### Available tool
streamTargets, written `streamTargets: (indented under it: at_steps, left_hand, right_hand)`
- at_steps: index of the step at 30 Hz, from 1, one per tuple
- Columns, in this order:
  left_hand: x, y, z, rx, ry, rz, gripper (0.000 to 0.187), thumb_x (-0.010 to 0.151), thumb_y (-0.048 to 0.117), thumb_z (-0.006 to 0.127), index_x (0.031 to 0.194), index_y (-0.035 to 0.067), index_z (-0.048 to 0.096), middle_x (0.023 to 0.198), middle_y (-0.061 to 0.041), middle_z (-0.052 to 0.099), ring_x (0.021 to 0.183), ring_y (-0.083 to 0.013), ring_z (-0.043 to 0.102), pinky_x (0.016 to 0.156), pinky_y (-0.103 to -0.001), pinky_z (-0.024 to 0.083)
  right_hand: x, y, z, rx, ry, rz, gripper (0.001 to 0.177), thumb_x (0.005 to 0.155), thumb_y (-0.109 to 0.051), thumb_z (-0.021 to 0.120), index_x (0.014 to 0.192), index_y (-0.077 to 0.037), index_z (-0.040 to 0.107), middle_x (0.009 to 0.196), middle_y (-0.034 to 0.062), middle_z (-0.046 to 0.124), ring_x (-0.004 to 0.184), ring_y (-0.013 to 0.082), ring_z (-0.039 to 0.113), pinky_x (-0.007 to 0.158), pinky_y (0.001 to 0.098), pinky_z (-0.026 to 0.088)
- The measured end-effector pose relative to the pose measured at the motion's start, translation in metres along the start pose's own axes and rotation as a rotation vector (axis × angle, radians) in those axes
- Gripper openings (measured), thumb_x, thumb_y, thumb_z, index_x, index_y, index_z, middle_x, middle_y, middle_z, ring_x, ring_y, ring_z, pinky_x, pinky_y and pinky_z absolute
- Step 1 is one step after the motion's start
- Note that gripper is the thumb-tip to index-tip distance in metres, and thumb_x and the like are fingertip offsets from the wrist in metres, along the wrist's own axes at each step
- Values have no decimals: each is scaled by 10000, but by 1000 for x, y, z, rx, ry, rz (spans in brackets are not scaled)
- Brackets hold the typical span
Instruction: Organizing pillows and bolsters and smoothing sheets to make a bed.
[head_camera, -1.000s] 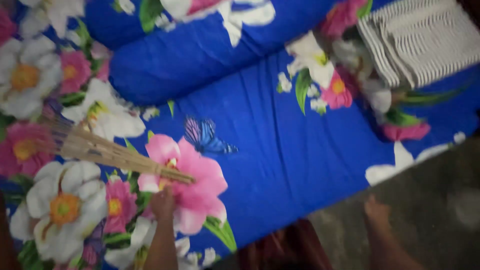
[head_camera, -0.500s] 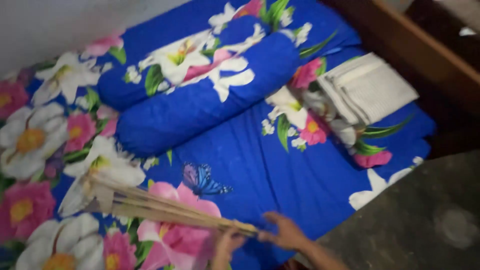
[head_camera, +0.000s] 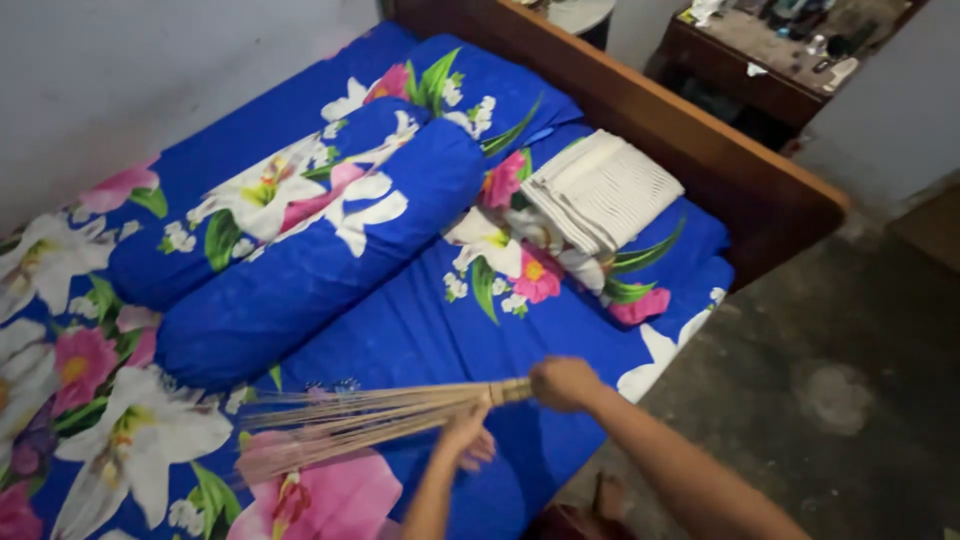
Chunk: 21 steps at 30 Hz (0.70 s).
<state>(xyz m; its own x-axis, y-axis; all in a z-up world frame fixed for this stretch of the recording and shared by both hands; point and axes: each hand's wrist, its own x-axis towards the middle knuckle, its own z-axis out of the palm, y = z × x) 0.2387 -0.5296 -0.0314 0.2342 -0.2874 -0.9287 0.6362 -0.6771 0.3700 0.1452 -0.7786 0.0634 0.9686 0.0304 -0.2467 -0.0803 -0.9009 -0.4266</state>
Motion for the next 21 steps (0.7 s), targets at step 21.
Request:
streamTargets:
  at_steps: [21]
  left_hand:
    - [83, 384, 229, 512, 887, 1059, 787, 710, 392, 878, 1338, 46, 554, 1173, -230, 677, 1076, -384, 666, 926, -467, 535]
  right_hand:
    - [-11, 326, -244, 193, 374, -36, 677, 811, -258, 775, 1416, -87, 525, 1376, 196, 601, 1278, 381, 560, 1071, 441, 449]
